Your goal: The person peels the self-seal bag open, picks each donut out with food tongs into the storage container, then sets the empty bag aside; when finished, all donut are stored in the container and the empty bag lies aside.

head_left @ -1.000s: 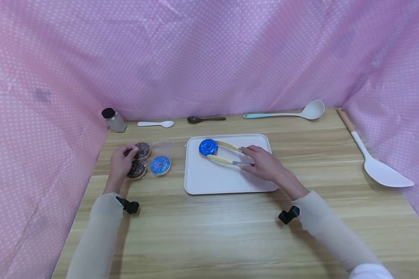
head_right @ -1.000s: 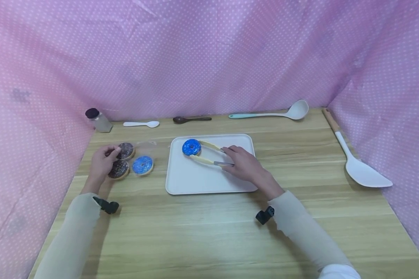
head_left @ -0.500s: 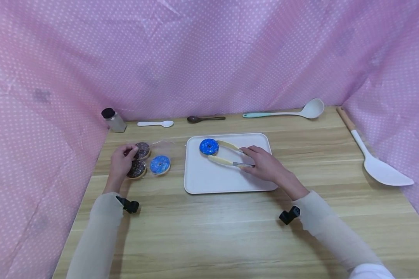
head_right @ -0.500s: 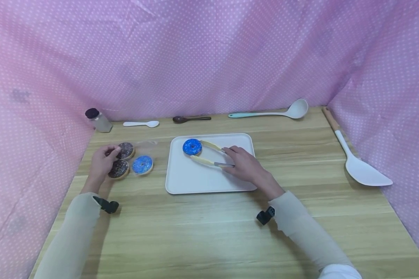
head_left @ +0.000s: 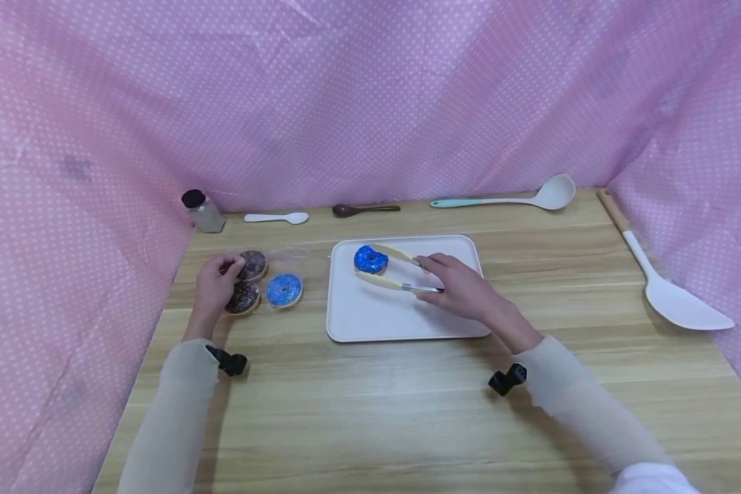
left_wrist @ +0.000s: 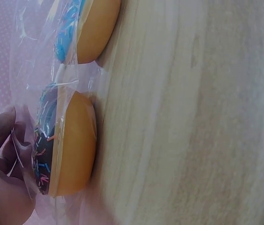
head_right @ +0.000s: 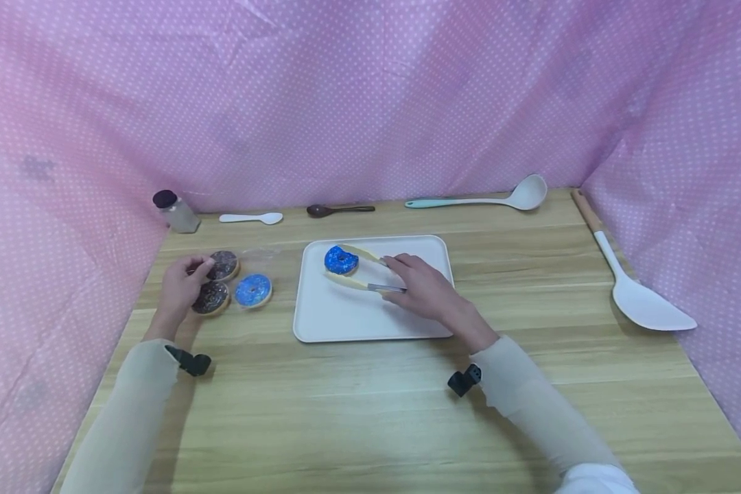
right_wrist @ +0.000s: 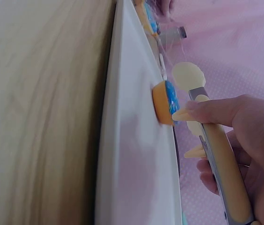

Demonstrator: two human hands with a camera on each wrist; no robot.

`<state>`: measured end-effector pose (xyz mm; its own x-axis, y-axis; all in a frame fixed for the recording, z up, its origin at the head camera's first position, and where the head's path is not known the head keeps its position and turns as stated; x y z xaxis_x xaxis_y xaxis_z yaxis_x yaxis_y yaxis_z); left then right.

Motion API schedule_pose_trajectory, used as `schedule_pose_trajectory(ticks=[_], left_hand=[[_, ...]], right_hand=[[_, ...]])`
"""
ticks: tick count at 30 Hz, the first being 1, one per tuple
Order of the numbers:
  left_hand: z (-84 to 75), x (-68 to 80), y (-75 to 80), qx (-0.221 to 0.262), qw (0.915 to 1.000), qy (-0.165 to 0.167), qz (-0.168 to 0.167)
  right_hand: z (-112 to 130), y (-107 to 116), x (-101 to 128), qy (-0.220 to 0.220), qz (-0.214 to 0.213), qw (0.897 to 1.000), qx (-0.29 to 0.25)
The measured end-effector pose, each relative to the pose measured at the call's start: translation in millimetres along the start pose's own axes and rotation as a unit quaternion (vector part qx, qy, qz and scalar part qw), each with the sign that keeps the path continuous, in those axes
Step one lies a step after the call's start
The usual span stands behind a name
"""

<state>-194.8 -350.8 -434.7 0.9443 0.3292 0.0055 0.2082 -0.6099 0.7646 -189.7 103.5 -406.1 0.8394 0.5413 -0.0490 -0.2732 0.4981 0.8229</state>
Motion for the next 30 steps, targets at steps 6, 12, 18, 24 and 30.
schedule_pose_trajectory(ticks=[6, 12, 18, 24, 30], left_hand=[[1.2, -1.3, -1.2, -0.002, 1.0, 0.003, 0.004], [1.8, -1.3, -1.4, 0.004, 1.0, 0.005, 0.0], [1.7, -1.4, -0.4, 0.006, 1.0, -0.002, -0.005], [1.5, -1.2, -1.2, 0.009, 0.9999, -0.006, -0.007], [0.1, -0.1, -1.0, 0.004, 0.9999, -0.013, -0.008]], right_hand=[[16.1, -7.2, -14.2, 0.013, 0.006, 1.0, 0.0], [30.5, -19.0, -30.1, 0.027, 0.021, 0.999, 0.005], [45.0, -30.3, -46.7, 0.052, 0.04, 0.998, 0.019], [55.5, -36.3, -62.8, 0.068, 0.068, 0.995, 0.039], [62.8, -38.3, -76.4, 0.08, 0.086, 0.992, 0.044]])
Point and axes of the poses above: each hand's wrist, its own x-axis away from the middle knuckle, its own y-axis out of the back of the hand, z = x × y, the point moved 4 cm from there along -x, towards the middle knuckle, and after that the axes turned 8 degrees about -x, right-handed, at the moved point
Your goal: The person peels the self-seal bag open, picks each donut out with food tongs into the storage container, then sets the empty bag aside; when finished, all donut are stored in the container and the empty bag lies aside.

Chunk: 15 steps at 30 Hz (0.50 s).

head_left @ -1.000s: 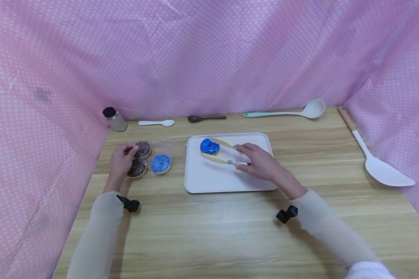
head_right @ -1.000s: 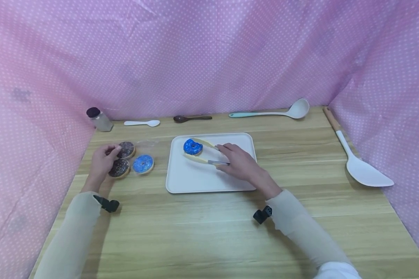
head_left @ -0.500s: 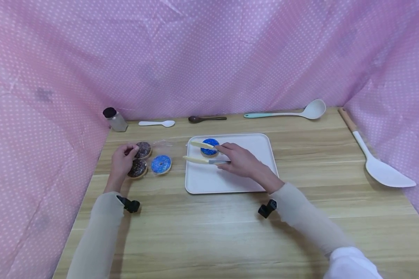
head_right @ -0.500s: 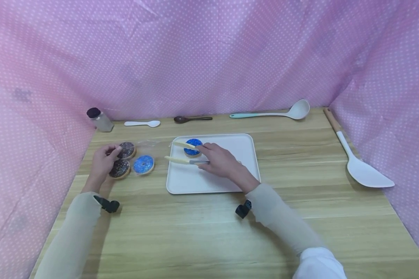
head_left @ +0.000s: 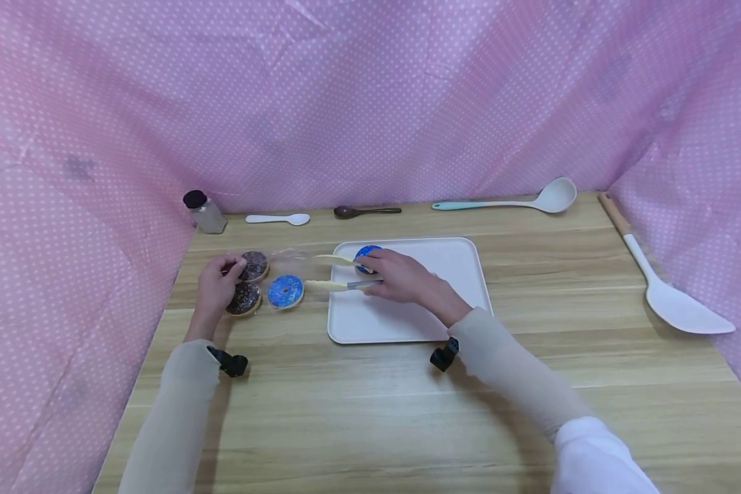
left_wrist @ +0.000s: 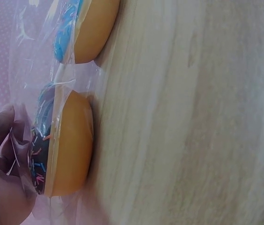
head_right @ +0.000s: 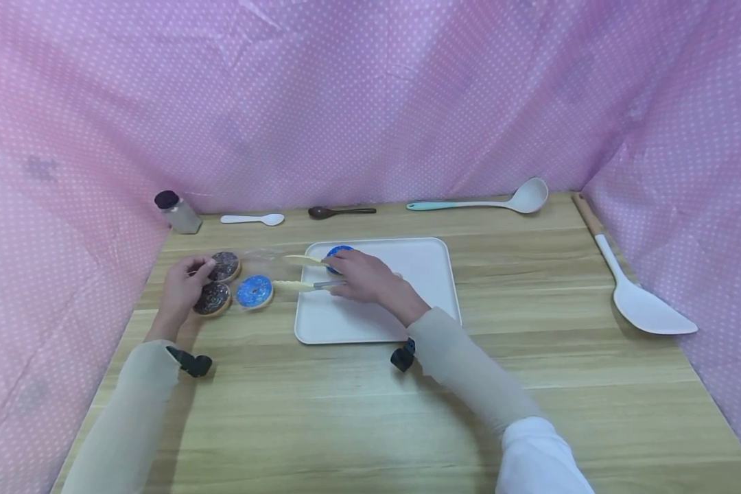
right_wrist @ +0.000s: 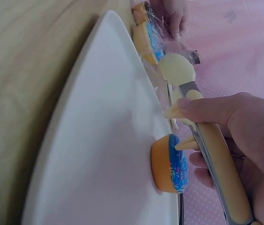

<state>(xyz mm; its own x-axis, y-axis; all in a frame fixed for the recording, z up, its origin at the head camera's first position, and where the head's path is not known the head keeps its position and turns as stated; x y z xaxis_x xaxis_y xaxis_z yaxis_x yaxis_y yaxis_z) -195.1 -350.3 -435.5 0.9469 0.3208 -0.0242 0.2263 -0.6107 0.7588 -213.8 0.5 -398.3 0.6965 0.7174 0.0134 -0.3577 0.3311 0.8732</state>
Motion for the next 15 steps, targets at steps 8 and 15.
schedule_pose_trajectory(ticks=[8, 15], left_hand=[[-2.3, 2.9, 2.6, -0.001, 1.0, 0.001, 0.006], [-2.2, 1.7, 1.1, 0.007, 0.9999, -0.012, 0.007]], right_hand=[[8.0, 0.2, -12.5, 0.029, 0.022, 0.999, 0.011], [10.1, 0.7, -19.9, 0.019, 0.06, 0.998, 0.015]])
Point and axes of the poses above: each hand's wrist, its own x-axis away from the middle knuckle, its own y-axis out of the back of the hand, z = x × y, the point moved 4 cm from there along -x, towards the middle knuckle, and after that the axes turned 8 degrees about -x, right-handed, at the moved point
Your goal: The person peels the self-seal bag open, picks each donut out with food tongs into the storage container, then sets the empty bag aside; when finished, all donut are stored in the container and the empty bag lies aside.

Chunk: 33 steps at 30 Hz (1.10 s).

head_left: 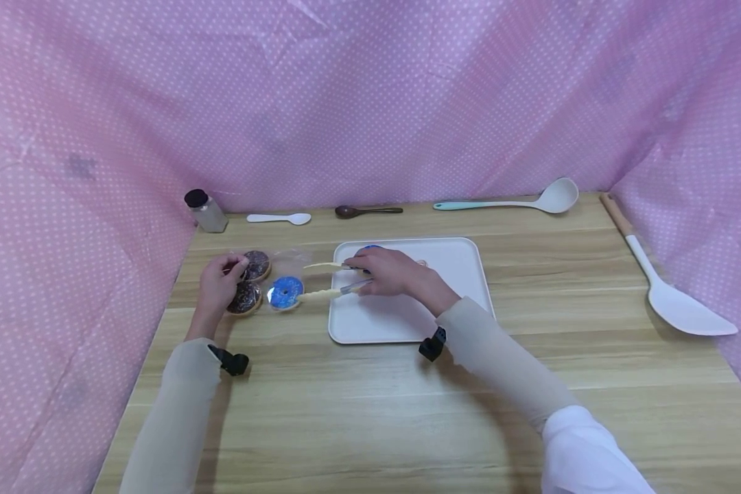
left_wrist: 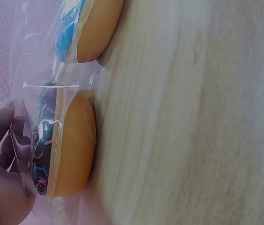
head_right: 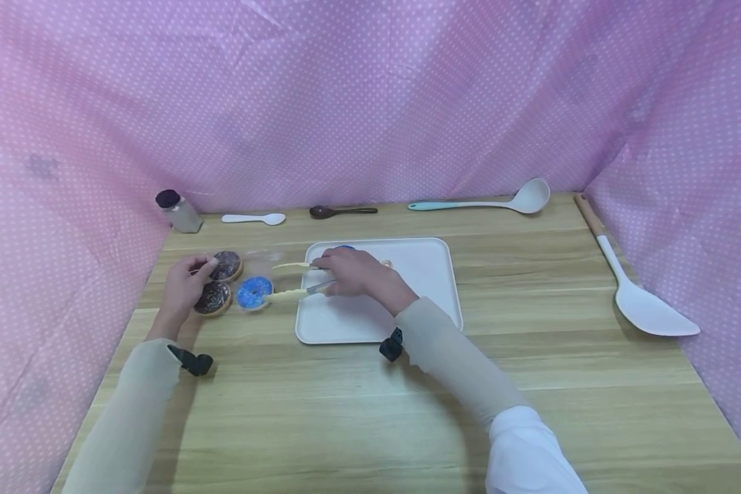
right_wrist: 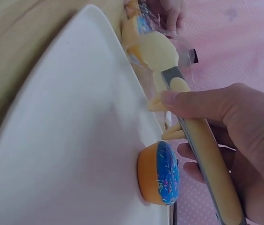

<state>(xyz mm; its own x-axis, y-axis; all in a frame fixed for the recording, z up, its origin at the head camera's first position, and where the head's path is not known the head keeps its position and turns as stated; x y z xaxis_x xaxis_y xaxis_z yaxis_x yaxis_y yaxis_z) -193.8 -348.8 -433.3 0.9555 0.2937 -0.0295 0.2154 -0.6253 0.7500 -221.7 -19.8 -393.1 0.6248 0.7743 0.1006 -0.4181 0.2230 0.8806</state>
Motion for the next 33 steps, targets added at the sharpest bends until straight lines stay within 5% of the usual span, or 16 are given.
schedule_pose_trajectory(ticks=[15, 33], left_hand=[[6.5, -3.8, -3.4, -0.007, 1.0, -0.004, -0.004], [2.8, -2.0, -1.4, 0.014, 0.9999, 0.004, -0.001]], right_hand=[[-3.2, -3.5, -17.8, 0.003, 0.045, 0.999, -0.008], [-0.8, -17.4, -24.3, 0.014, 0.034, 0.999, 0.001]])
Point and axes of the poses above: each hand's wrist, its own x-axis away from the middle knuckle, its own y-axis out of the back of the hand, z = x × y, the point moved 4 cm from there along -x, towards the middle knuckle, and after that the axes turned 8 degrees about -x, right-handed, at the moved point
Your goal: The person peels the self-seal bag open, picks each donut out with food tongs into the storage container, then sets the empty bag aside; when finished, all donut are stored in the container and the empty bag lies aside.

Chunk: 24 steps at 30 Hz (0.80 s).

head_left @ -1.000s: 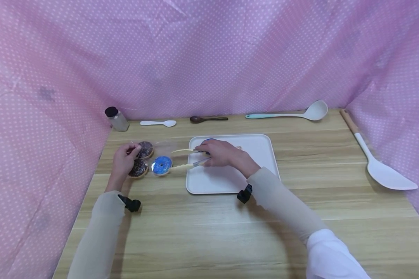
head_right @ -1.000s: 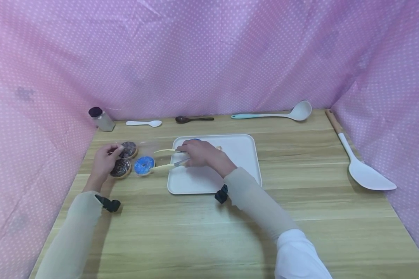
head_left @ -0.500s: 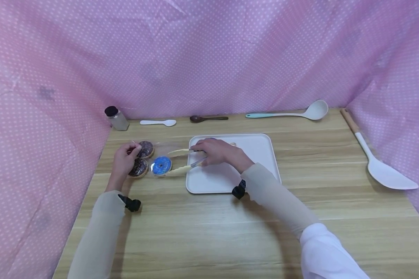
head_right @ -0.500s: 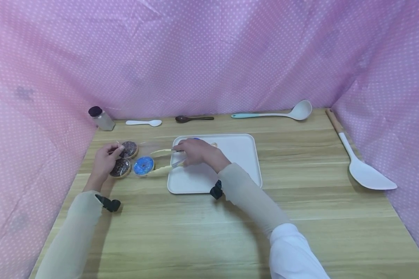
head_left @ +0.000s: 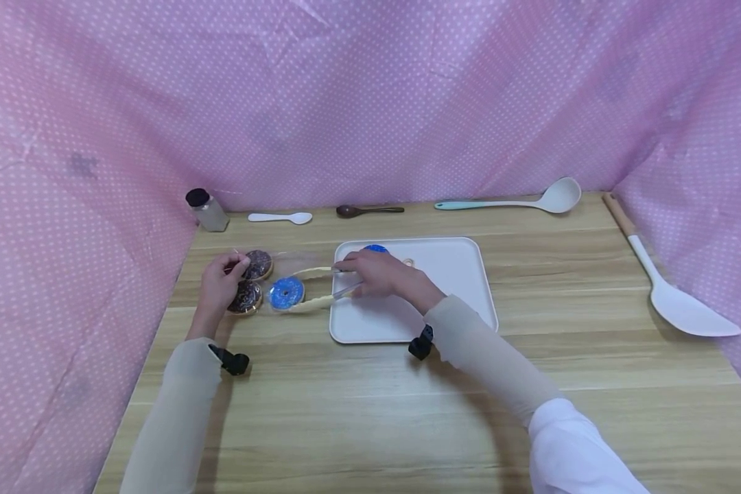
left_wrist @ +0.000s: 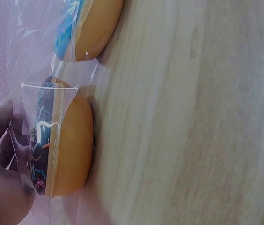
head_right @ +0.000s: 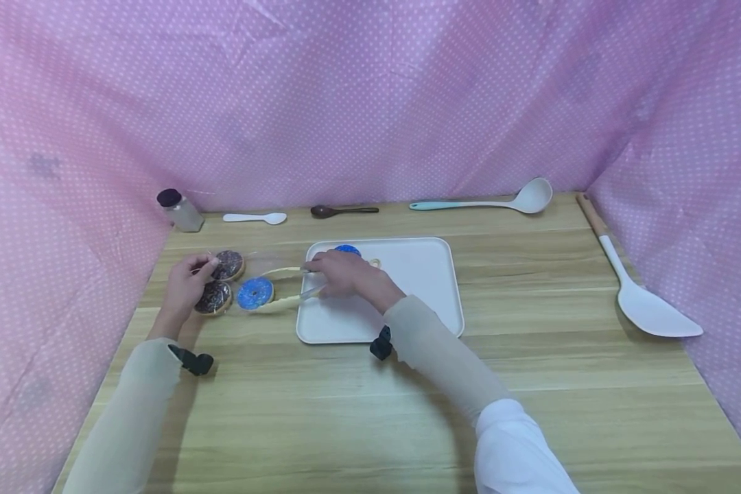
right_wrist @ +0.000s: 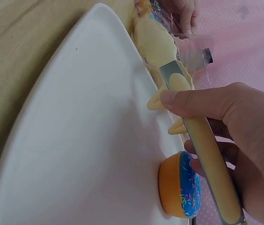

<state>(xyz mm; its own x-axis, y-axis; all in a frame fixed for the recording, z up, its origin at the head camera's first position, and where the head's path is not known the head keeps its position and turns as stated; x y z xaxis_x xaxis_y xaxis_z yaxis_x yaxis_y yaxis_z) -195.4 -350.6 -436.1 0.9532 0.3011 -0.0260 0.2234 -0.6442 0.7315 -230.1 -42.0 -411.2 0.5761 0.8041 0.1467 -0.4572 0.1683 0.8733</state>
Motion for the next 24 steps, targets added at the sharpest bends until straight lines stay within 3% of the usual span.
schedule_pose_trajectory(ticks=[24], left_hand=[[0.2, 1.7, 2.2, -0.008, 0.9998, 0.016, -0.009]], right_hand=[[-30.2, 23.4, 62.5, -0.05, -0.069, 0.995, -0.059]])
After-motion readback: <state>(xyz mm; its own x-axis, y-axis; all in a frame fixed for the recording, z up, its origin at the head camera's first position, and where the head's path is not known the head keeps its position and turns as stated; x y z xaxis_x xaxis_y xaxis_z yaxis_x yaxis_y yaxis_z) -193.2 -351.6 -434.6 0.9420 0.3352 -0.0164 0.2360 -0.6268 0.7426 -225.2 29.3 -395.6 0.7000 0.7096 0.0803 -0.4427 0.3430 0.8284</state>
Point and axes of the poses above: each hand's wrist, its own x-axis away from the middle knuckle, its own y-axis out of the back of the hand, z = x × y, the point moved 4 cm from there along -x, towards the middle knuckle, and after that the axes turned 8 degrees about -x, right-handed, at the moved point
